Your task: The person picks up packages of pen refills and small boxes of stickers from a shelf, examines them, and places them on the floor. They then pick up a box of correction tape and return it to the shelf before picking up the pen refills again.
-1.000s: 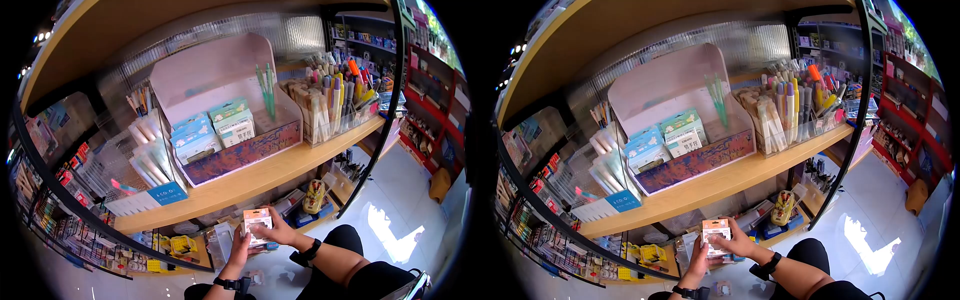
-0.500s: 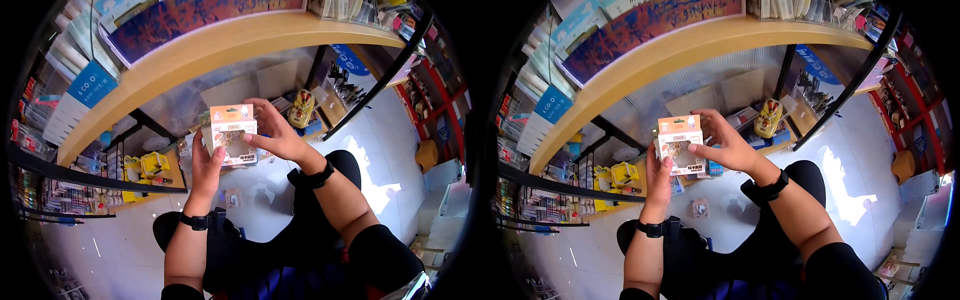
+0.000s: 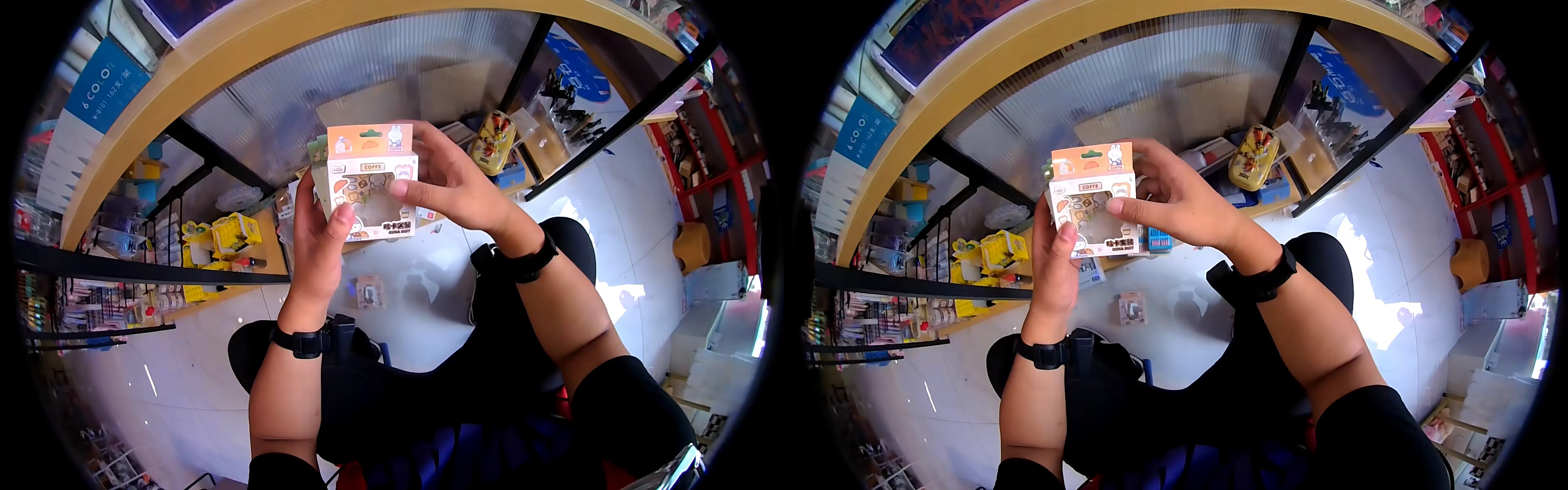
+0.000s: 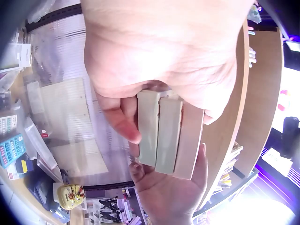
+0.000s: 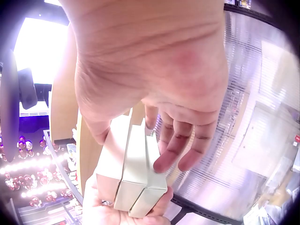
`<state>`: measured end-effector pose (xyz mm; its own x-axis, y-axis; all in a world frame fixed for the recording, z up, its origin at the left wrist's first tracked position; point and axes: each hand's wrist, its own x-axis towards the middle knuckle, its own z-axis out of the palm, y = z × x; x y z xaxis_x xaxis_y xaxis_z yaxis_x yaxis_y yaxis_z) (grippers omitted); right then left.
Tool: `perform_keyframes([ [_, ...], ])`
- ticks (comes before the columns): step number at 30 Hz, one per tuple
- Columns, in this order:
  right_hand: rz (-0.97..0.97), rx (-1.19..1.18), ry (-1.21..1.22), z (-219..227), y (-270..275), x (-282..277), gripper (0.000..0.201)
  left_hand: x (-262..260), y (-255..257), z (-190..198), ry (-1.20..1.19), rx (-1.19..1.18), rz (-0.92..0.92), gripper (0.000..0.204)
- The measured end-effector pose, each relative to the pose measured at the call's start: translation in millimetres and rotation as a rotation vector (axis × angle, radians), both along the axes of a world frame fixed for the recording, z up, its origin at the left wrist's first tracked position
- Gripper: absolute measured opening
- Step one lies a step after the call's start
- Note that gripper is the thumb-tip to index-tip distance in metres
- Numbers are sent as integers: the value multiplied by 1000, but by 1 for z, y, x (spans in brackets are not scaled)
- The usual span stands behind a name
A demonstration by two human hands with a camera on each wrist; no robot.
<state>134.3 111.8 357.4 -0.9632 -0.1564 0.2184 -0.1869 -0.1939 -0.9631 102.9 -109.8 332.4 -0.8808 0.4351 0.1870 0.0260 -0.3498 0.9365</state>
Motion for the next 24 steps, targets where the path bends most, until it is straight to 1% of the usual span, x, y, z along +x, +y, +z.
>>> perform_keyframes([
  [3,44,1,-51,5,1,3,65,1,-1,1,8,-7,7,79],
  [13,43,20,-66,2,-2,2,65,5,-7,8,-38,-34,-38,71],
  [19,41,55,-82,0,-3,0,64,5,-10,8,-57,-31,-76,75],
  [24,44,128,-117,-2,-1,-1,61,2,-15,3,-63,-49,-125,79],
])
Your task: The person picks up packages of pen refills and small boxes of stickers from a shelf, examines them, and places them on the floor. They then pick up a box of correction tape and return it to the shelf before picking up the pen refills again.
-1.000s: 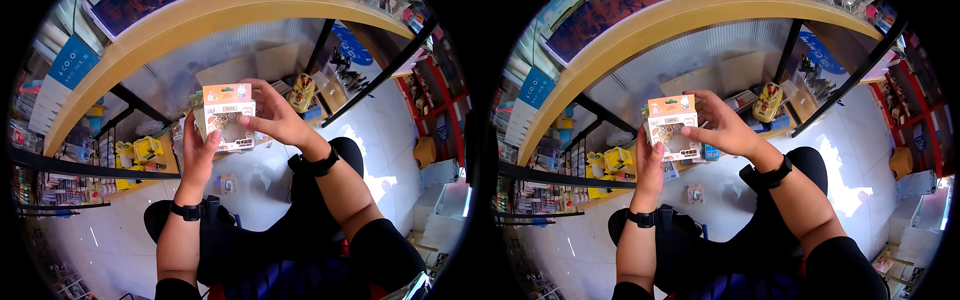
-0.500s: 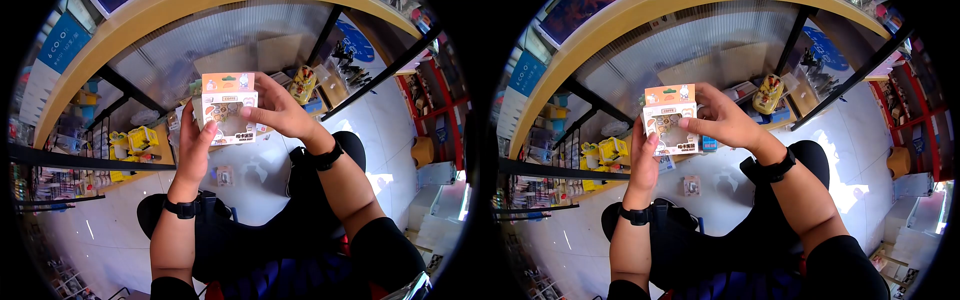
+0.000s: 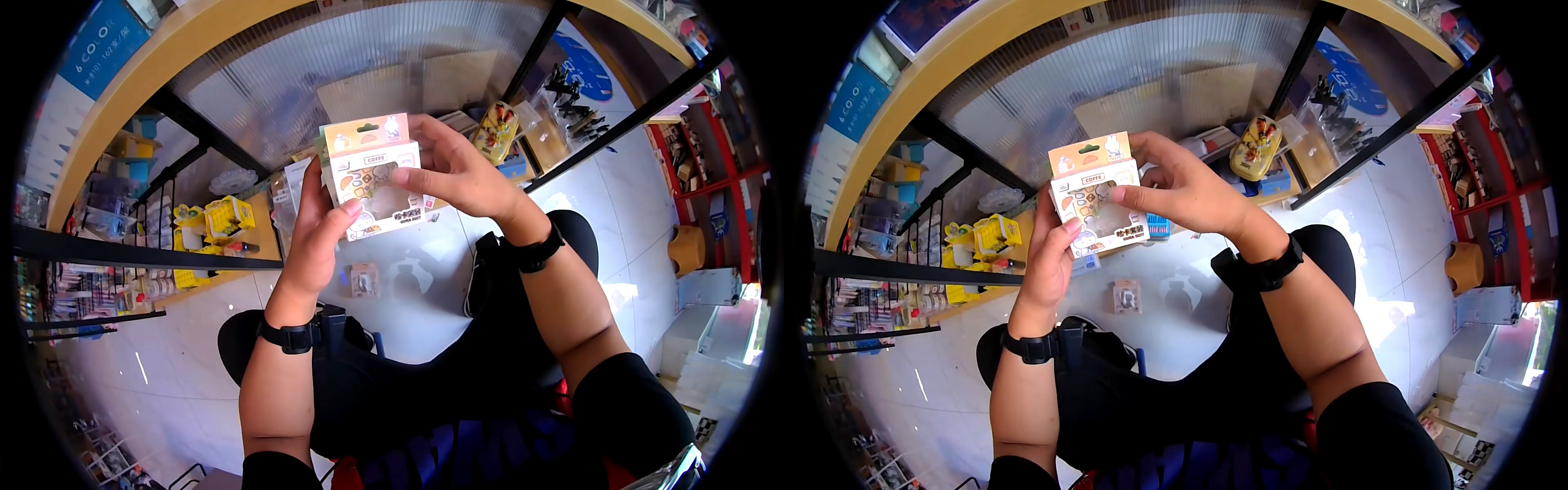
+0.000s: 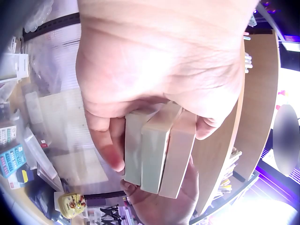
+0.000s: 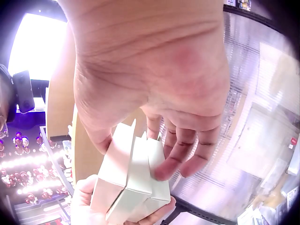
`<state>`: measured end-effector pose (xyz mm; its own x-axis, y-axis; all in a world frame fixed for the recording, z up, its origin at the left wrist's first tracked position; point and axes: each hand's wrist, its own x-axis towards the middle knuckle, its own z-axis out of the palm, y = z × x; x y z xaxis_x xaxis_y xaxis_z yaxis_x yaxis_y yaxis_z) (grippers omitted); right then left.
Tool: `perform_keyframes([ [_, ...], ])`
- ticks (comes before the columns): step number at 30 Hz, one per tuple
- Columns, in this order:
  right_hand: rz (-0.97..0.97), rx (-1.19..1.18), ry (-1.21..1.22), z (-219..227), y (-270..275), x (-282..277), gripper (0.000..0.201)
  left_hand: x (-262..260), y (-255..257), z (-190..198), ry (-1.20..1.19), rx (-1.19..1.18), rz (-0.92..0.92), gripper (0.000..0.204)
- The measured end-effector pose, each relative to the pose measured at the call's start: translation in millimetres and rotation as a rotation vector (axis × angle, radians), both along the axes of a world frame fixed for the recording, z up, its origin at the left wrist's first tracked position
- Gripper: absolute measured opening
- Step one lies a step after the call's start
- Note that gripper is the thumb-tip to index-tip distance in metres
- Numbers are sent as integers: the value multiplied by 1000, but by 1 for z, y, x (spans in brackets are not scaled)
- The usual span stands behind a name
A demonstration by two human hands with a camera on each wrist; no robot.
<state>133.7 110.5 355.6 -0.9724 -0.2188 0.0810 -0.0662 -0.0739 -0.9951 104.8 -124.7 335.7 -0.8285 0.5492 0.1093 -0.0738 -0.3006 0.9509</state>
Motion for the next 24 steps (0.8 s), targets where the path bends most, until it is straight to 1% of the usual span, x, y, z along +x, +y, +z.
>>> perform_keyframes([
  [3,-10,33,47,-12,3,-5,59,-3,-2,-8,-25,-12,-18,79],
  [4,-12,68,4,-8,3,-3,56,0,0,-5,-45,-4,-15,75],
  [5,-25,94,27,-14,2,-7,55,1,2,-7,-22,-5,0,69],
  [7,-33,193,30,-11,0,-3,55,-1,5,-5,107,-98,31,65],
  [8,-34,227,65,-13,-1,-4,57,-3,5,-6,112,-96,28,64],
  [11,-17,152,46,-14,-5,-2,61,-3,2,-3,45,-101,9,63],
  [12,-52,58,66,-13,-10,-2,70,-4,-1,-1,0,-120,2,64],
  [13,-44,61,61,-13,-12,-2,70,-5,-3,1,-5,-117,9,64],
  [15,-49,82,73,-15,-14,-2,73,-7,-7,2,-81,-86,-56,65],
  [17,-47,66,109,-22,-17,-3,74,-7,-8,0,-75,-80,-60,65],
  [20,-57,126,127,-22,-21,-5,73,-6,-8,-4,-37,-103,-38,67],
  [22,-56,91,107,-20,-22,-7,71,-6,-8,-7,66,-148,-10,69],
  [23,-53,93,105,-17,-23,-7,71,-6,-9,-6,63,-147,-7,69],
  [24,-67,60,74,-15,-23,-5,71,-7,-11,-1,1,-139,-16,70],
])
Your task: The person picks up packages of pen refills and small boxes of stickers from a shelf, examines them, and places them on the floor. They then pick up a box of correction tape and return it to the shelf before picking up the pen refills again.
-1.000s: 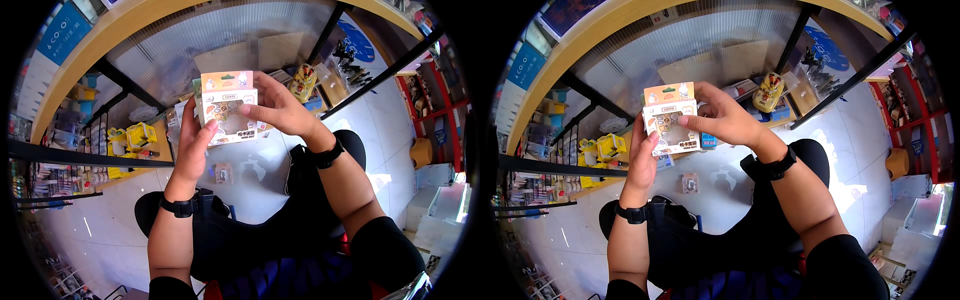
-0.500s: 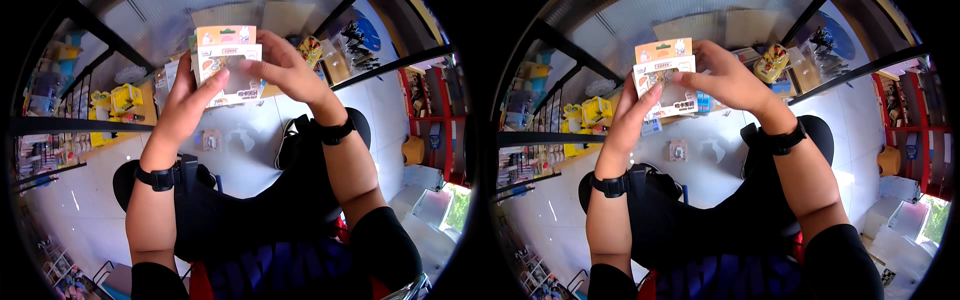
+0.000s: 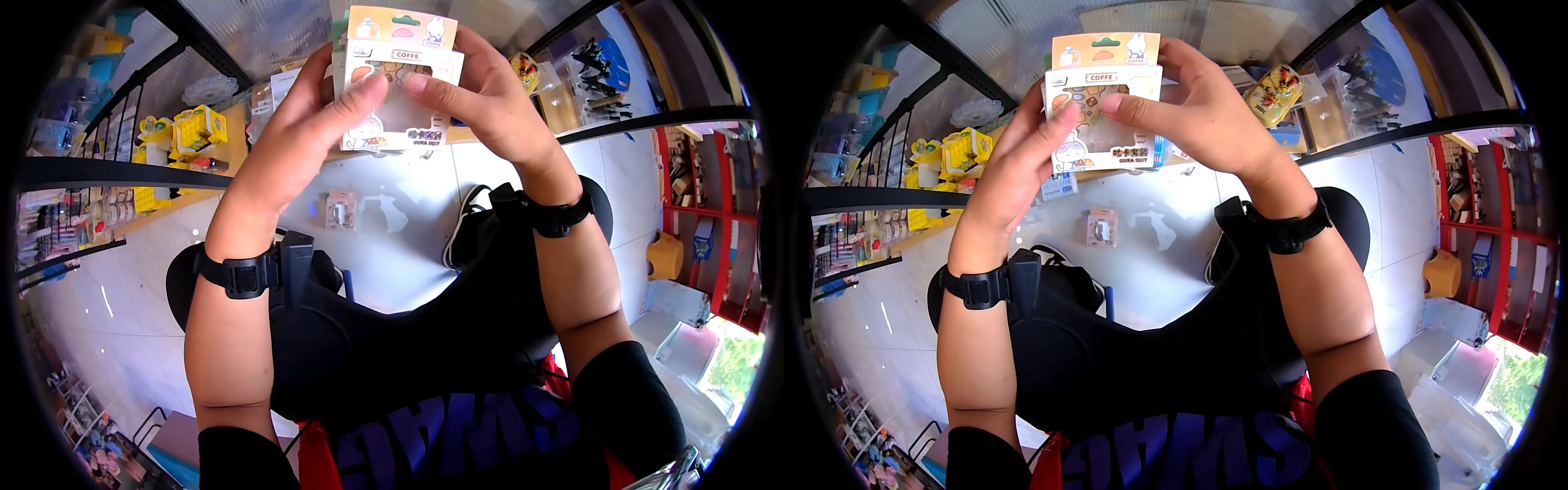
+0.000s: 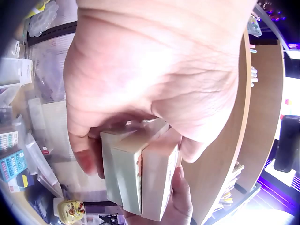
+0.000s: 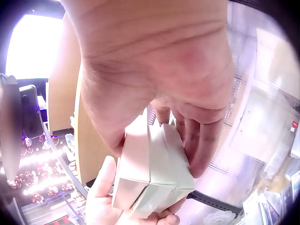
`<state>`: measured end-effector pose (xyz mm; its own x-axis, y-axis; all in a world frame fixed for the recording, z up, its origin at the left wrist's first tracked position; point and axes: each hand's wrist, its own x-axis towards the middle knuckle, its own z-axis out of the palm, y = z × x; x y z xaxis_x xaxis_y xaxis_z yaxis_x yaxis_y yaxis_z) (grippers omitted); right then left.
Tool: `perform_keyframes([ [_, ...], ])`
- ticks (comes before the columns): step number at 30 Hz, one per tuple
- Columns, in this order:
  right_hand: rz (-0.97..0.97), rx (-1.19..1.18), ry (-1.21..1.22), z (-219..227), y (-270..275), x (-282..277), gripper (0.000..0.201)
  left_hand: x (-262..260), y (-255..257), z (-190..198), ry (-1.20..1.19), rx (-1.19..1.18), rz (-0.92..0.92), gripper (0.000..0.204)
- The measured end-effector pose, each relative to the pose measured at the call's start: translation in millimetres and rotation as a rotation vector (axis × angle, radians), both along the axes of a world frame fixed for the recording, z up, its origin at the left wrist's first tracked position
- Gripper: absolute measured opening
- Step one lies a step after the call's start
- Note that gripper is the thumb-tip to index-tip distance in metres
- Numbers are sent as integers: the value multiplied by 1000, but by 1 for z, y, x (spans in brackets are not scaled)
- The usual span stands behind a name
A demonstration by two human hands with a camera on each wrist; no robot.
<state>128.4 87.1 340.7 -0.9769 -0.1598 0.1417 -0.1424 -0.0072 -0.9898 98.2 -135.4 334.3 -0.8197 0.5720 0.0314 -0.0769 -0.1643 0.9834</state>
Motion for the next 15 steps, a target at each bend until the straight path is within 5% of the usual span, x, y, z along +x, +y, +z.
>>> perform_keyframes([
  [5,-40,-120,3,2,0,1,62,-11,-9,-7,-161,53,25,64],
  [15,22,-134,-37,3,2,2,55,-9,-14,2,-2,-96,154,47],
])
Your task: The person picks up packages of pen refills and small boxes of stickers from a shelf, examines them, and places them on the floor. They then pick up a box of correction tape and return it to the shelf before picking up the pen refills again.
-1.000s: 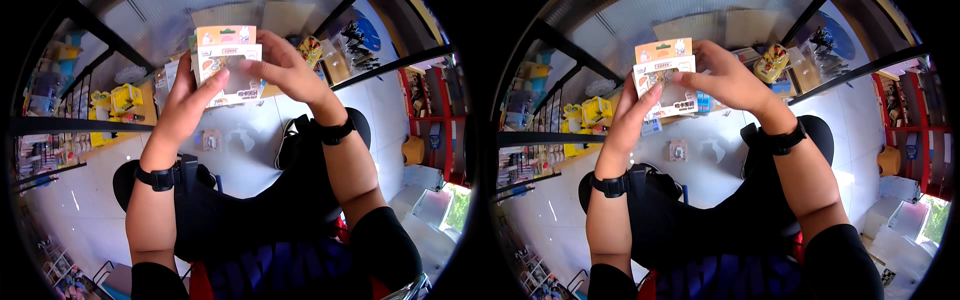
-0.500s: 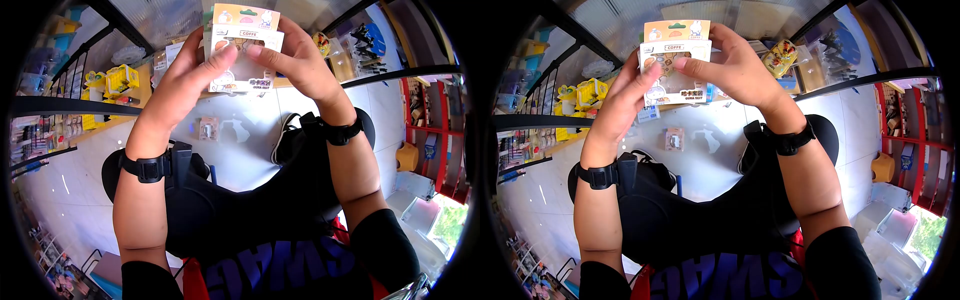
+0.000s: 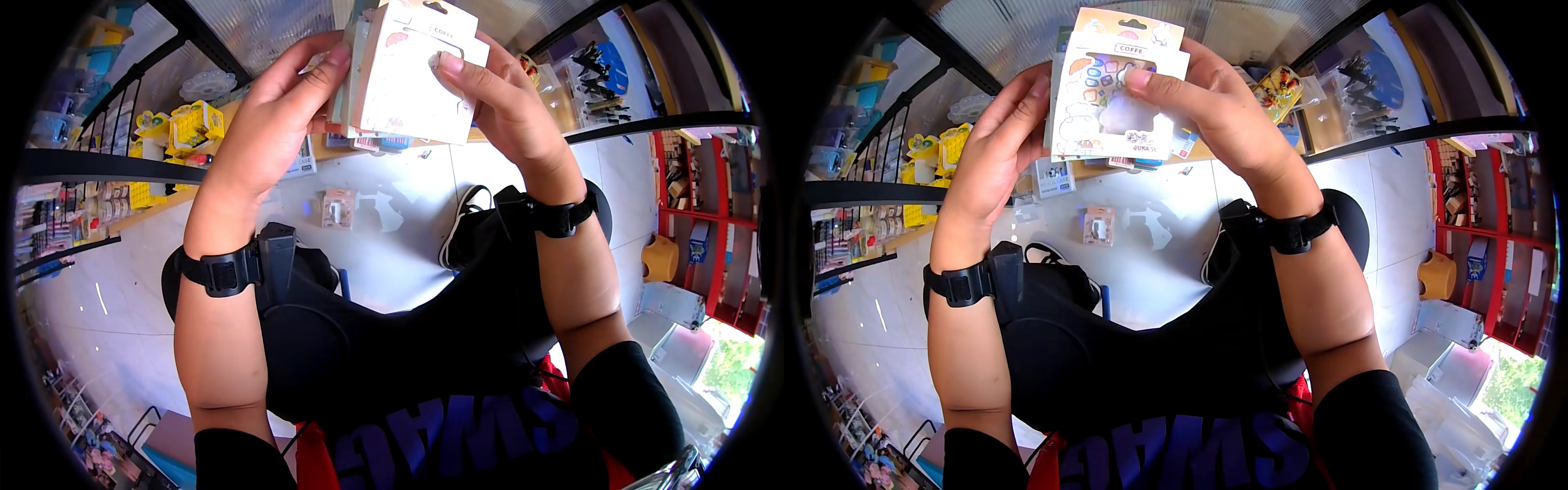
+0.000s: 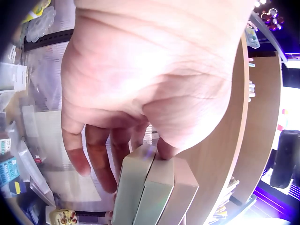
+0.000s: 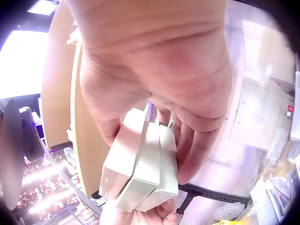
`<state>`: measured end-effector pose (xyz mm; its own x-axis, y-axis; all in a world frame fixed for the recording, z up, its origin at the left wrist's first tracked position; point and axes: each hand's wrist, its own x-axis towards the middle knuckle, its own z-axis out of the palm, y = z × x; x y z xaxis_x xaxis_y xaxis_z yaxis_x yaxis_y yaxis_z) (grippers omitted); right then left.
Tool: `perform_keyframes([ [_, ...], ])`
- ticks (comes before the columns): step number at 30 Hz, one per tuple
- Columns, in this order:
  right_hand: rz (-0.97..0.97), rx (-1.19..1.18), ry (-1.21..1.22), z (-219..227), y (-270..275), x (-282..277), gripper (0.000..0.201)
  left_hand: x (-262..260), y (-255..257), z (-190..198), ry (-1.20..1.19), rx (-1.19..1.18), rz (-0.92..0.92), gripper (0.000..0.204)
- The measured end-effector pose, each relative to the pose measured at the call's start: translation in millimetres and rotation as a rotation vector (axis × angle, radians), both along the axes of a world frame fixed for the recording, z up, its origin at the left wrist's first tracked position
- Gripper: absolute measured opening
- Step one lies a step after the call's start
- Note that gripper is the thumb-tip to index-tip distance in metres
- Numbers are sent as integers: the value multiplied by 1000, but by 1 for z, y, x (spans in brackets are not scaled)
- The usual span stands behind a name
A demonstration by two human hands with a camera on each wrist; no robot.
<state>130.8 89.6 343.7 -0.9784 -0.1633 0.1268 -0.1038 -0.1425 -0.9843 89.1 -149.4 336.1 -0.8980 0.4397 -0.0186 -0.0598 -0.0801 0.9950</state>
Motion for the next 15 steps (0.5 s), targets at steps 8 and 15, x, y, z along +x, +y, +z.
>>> perform_keyframes([
  [8,59,77,-86,-10,7,-2,61,-9,-22,-13,-60,-139,-138,48],
  [15,90,282,-121,-16,-2,-1,67,1,-28,-16,-107,-214,-73,54],
])
